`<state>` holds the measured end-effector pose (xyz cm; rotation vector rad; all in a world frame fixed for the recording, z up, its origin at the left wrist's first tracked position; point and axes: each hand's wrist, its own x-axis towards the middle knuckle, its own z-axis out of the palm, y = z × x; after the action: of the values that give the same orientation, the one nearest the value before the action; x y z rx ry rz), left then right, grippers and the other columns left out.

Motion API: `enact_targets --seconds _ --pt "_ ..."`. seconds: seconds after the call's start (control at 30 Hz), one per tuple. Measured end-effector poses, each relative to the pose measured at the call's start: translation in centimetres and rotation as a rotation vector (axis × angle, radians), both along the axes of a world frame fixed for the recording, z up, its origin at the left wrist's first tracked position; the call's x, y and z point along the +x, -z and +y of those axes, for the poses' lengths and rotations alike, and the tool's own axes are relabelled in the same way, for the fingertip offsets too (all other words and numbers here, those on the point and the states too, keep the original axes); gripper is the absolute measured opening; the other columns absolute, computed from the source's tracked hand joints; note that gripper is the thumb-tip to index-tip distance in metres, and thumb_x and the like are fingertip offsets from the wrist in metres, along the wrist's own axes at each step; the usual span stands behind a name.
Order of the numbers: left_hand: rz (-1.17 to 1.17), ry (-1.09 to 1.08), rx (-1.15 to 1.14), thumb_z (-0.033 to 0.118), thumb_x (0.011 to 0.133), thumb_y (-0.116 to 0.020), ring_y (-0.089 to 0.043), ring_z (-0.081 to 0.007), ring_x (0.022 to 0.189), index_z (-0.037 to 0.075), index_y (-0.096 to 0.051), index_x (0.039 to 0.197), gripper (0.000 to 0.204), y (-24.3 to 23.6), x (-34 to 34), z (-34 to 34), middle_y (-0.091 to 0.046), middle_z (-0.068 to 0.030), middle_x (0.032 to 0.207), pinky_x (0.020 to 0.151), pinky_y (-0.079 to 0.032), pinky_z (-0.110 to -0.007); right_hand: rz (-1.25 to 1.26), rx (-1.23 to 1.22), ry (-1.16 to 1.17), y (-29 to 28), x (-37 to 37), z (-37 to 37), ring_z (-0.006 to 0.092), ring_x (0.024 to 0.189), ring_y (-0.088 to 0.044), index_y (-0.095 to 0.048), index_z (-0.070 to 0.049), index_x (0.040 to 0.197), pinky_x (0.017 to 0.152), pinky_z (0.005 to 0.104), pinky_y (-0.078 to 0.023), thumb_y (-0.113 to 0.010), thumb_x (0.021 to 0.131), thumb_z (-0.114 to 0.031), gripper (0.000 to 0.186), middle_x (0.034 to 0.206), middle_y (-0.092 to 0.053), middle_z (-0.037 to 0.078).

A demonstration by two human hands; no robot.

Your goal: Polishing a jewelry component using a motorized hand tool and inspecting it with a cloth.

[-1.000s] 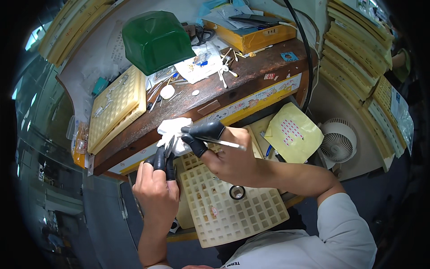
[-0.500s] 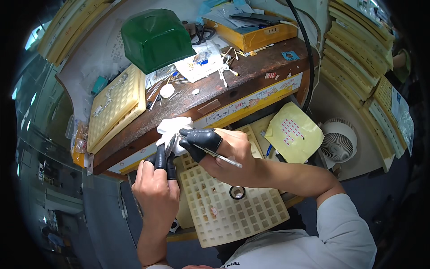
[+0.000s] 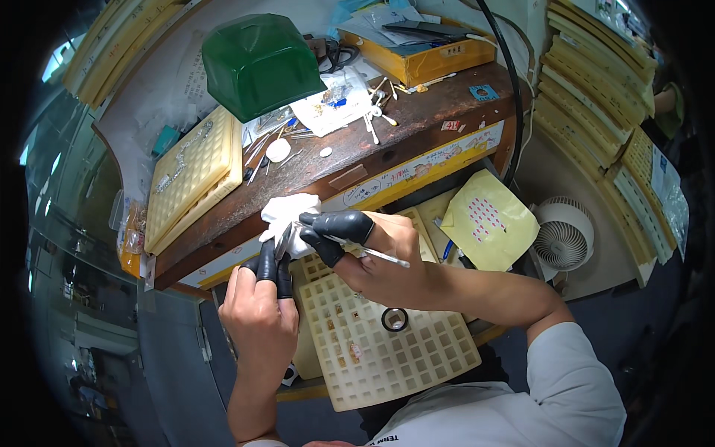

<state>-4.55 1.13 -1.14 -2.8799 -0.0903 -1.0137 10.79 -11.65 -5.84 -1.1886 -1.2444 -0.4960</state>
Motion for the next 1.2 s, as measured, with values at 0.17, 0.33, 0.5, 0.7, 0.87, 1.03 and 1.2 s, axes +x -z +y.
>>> enact_targets --seconds 0.17,0.33,0.5,0.7,0.87,1.03,1.2 --pt "-0.018 0.014 -0.001 -0.002 0.05 -0.061 -0.05 -0.03 0.063 0.003 -0.044 0.056 0.019 0.04 0.01 0.01 -0.037 -0.0107 0.066 0.039 -0.035 -0.041 -0.036 -0.092 -0.003 -0.22 -0.17 -0.5 0.025 0.07 -0.069 -0.063 0.003 0.117 0.061 0.0321 -0.054 -0.064 0.068 0.013 0.05 0.086 -0.07 0.015" --pt "-0.009 -0.001 0.009 -0.003 0.049 -0.06 -0.051 -0.0301 0.063 0.003 -0.043 0.055 0.019 -0.13 0.1 -0.12 -0.037 -0.0109 0.066 0.04 -0.036 -0.042 -0.047 0.003 0.013 -0.17 -0.07 -0.15 0.0247 0.071 -0.07 -0.064 0.002 0.116 0.062 0.0315 -0.054 -0.066 0.07 0.012 0.047 0.088 -0.07 0.015" --pt "0.002 0.001 0.002 -0.003 0.05 -0.062 -0.051 -0.0298 0.064 0.003 -0.044 0.057 0.019 -0.15 -0.11 0.0 -0.038 -0.0111 0.068 0.04 -0.037 -0.041 -0.017 -0.01 -0.022 -0.49 -0.3 -0.14 0.0247 0.071 -0.07 -0.064 0.002 0.115 0.062 0.0316 -0.055 -0.067 0.071 0.012 0.045 0.087 -0.07 0.015" --pt "0.036 -0.019 -0.029 -0.003 0.054 -0.062 -0.051 -0.0312 0.066 0.002 -0.043 0.06 0.02 -0.19 -0.19 -0.28 -0.04 -0.0122 0.07 0.046 -0.04 -0.042 -0.033 -0.064 0.011 -0.62 -0.33 -0.6 0.025 0.071 -0.07 -0.064 0.002 0.115 0.062 0.0318 -0.055 -0.069 0.073 0.011 0.044 0.087 -0.071 0.015" --pt "-0.006 0.006 0.006 -0.003 0.049 -0.064 -0.051 -0.0285 0.064 0.004 -0.044 0.058 0.023 -0.11 -0.23 -0.26 -0.038 -0.01 0.068 0.04 -0.038 -0.039 -0.053 -0.084 0.031 -0.84 -0.42 -0.51 0.0247 0.072 -0.07 -0.064 0.001 0.115 0.062 0.0317 -0.055 -0.07 0.073 0.01 0.043 0.087 -0.07 0.015" --pt "0.068 -0.03 -0.075 -0.003 0.056 -0.063 -0.051 -0.0341 0.066 0.001 -0.044 0.062 0.02 -0.21 -0.51 -0.47 -0.042 -0.0142 0.071 0.051 -0.041 -0.045 -0.019 -0.056 -0.004 -0.67 -0.34 -0.44 0.0241 0.07 -0.07 -0.064 0.001 0.115 0.06 0.0317 -0.054 -0.07 0.073 0.011 0.044 0.086 -0.07 0.014" --pt "0.07 -0.03 -0.066 -0.003 0.056 -0.064 -0.052 -0.0345 0.066 0.001 -0.045 0.063 0.021 -0.19 -0.44 -0.34 -0.043 -0.0145 0.072 0.051 -0.042 -0.046 -0.004 -0.023 -0.023 -0.39 -0.21 -0.26 0.0238 0.07 -0.07 -0.064 0.001 0.116 0.06 0.0315 -0.054 -0.07 0.072 0.01 0.045 0.086 -0.07 0.014"
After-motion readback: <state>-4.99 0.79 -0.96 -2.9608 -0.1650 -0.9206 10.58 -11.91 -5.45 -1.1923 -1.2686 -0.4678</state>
